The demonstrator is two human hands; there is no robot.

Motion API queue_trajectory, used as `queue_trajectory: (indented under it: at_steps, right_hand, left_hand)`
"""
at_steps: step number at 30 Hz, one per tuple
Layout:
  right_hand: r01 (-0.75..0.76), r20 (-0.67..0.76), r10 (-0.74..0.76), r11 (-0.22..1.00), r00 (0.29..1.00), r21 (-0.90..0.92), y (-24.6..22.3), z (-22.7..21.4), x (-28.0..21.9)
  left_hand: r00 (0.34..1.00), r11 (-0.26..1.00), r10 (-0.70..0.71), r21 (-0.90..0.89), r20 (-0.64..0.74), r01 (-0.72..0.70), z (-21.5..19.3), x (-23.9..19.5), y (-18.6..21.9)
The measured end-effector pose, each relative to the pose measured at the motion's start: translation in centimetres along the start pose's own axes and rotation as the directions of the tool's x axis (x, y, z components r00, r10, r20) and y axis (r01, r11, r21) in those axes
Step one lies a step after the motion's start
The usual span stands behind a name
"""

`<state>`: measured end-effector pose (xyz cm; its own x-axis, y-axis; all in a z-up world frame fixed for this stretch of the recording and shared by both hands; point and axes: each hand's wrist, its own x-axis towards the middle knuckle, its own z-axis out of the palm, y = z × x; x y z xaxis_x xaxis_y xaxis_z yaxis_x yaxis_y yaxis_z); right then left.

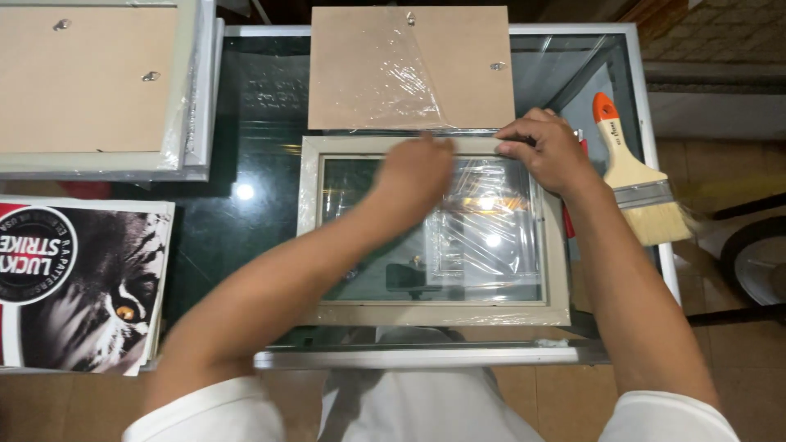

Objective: Cleaning and dusting a picture frame and its glass before final assembly.

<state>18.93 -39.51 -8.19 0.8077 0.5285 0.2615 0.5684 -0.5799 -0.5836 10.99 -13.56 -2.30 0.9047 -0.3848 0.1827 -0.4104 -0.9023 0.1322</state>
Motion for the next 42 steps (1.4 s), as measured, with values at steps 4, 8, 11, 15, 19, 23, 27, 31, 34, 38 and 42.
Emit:
queue_trajectory:
  at_steps: [4, 8, 11, 15, 19, 23, 27, 31, 34, 38, 42]
  right_hand:
    - [0.008, -0.008, -0.008, 1.0, 1.0, 0.009, 0.1, -0.2, 0.2]
    - [-0.132, 0.134, 0.119, 0.987, 0.984, 0.089, 2.3, -0.9, 1.4]
    - [-0.238, 0.242, 0.208, 0.966, 0.948, 0.102, 1.1, -1.8, 2.4]
    - [-0.285, 0.291, 0.259, 0.957, 0.921, 0.051, -2.8, -2.7, 2.7]
    - [-0.305, 0.297, 0.29, 0.952, 0.91, 0.004, -3.3, -3.2, 2.6]
    - [-0.333, 0.321, 0.334, 0.941, 0.886, -0.061, -2.1, -2.8, 3.1]
    - [-0.348, 0.323, 0.349, 0.935, 0.88, -0.061, 2.7, -1.3, 3.8]
    - [-0.356, 0.334, 0.356, 0.932, 0.873, -0.061, -2.8, -3.2, 3.4]
    - [-0.368, 0.337, 0.359, 0.929, 0.871, -0.04, -2.6, -3.1, 3.4]
    - [-0.347, 0.323, 0.352, 0.935, 0.879, -0.075, -1.6, -2.8, 3.1]
    - [-0.297, 0.31, 0.3, 0.953, 0.902, -0.059, -2.8, -2.8, 2.9]
  left_hand:
    - [0.991, 0.99, 0.081, -0.111, -0.103, -0.093, 7.2, 5.4, 6.2]
    - [0.883, 0.997, -0.068, -0.001, -0.465, 0.076, 10.1, 7.5, 9.9]
    - [0.915, 0.991, -0.131, -0.076, -0.382, 0.111, 9.2, 6.9, 10.6]
    - [0.993, 0.897, 0.081, -0.428, -0.081, -0.108, 4.5, -0.3, 13.6]
    - [0.972, 0.894, 0.189, -0.433, 0.142, -0.111, 0.7, -5.4, 16.6]
    - [0.99, 0.943, 0.073, -0.333, 0.121, -0.029, 4.8, 1.9, 12.5]
    - [0.928, 0.964, -0.241, -0.182, -0.285, 0.195, 6.0, 5.8, 9.6]
    - [0.995, 0.939, 0.075, -0.34, 0.064, -0.049, 0.6, -2.7, 13.2]
    - [0.964, 0.935, 0.177, -0.341, 0.198, -0.101, 1.2, -5.0, 13.8]
    - [0.996, 0.982, -0.078, -0.17, 0.031, 0.082, 4.2, 2.7, 7.5]
    - [0.997, 0.996, -0.054, -0.081, -0.062, 0.049, 3.5, 0.7, 7.4]
